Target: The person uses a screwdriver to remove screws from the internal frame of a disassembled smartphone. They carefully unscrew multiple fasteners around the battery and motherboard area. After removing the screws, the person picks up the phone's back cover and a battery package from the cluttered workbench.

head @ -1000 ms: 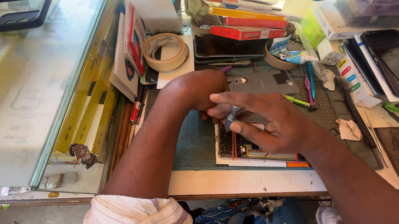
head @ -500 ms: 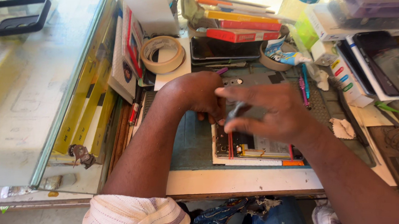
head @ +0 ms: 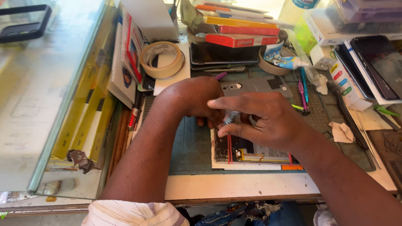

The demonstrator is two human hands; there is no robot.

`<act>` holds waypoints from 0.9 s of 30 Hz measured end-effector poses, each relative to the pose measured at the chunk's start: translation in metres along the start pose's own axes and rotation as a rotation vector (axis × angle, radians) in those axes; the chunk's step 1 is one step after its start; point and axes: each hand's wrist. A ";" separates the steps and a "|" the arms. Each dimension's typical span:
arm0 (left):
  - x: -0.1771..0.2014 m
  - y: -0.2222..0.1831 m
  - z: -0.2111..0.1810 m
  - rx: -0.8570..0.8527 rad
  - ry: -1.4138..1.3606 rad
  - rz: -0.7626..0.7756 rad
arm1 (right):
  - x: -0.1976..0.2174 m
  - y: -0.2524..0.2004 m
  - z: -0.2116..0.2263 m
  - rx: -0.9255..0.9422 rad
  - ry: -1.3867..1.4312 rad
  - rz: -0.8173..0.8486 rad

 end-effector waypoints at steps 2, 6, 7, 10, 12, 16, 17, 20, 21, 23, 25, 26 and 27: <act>-0.002 0.002 0.000 0.016 0.012 -0.004 | 0.003 -0.002 0.002 -0.264 0.230 0.142; 0.001 -0.001 -0.004 0.078 0.032 -0.005 | 0.000 0.000 0.002 -0.234 0.185 0.111; 0.002 -0.001 -0.005 0.078 0.011 0.005 | 0.000 0.000 0.002 -0.161 0.177 0.089; 0.000 0.000 -0.004 0.057 -0.003 0.010 | 0.001 -0.001 -0.001 -0.009 0.210 0.080; 0.001 0.001 -0.001 0.004 0.044 -0.001 | 0.004 -0.002 -0.002 0.002 0.323 0.146; 0.001 -0.001 -0.003 0.050 0.025 0.025 | -0.001 -0.001 -0.001 -0.063 0.125 0.057; 0.002 -0.001 -0.004 0.062 0.045 0.021 | -0.001 -0.002 0.001 -0.070 0.185 0.079; 0.002 -0.004 -0.007 0.095 0.067 0.012 | 0.001 0.001 0.002 -0.143 0.310 0.125; 0.002 -0.004 -0.008 0.101 0.052 0.012 | 0.001 0.002 0.002 -0.175 0.344 0.136; 0.002 -0.005 -0.010 0.104 0.044 0.015 | -0.002 0.004 0.003 -0.354 0.050 0.154; 0.002 -0.006 -0.011 0.098 0.057 0.020 | 0.000 0.004 0.003 -0.390 0.060 0.166; 0.002 -0.005 -0.012 0.107 0.066 0.009 | 0.003 0.003 0.003 -0.334 0.218 0.169; 0.002 -0.006 -0.013 0.120 0.075 -0.003 | 0.004 0.003 0.002 -0.273 0.380 0.173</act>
Point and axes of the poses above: each hand's wrist, its own y-axis towards the middle knuckle, its own x-axis out of the back of the hand, z = x × y, and after that the axes turned 2 degrees about z, right-handed
